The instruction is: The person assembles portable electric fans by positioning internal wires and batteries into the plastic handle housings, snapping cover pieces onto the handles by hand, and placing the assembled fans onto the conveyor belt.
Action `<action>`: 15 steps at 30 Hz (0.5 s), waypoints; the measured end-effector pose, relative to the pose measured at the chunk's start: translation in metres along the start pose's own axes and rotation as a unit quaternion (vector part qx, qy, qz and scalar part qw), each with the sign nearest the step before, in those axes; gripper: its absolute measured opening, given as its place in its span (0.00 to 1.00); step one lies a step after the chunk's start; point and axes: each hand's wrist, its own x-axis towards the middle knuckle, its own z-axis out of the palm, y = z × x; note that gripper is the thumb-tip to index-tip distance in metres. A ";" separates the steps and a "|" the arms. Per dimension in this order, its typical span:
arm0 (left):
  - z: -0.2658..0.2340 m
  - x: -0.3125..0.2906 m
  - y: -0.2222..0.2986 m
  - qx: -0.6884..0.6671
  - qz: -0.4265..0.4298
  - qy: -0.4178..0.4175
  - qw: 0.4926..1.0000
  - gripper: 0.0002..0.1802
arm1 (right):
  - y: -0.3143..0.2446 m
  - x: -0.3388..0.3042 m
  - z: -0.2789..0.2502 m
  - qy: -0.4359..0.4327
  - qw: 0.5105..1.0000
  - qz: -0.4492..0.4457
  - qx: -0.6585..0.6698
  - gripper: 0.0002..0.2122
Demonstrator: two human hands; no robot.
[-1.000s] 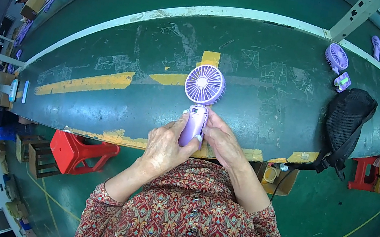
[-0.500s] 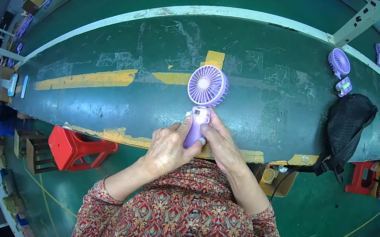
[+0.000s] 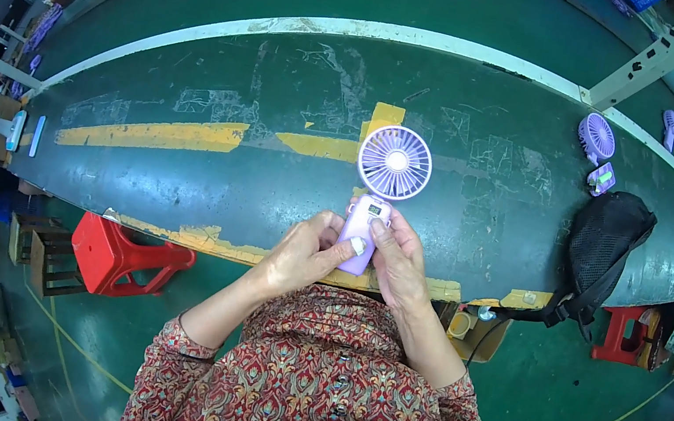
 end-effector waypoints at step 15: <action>0.011 0.013 0.003 0.010 0.039 -0.025 0.999 0.16 | -0.011 0.005 0.006 0.016 0.999 -0.030 -0.006 0.17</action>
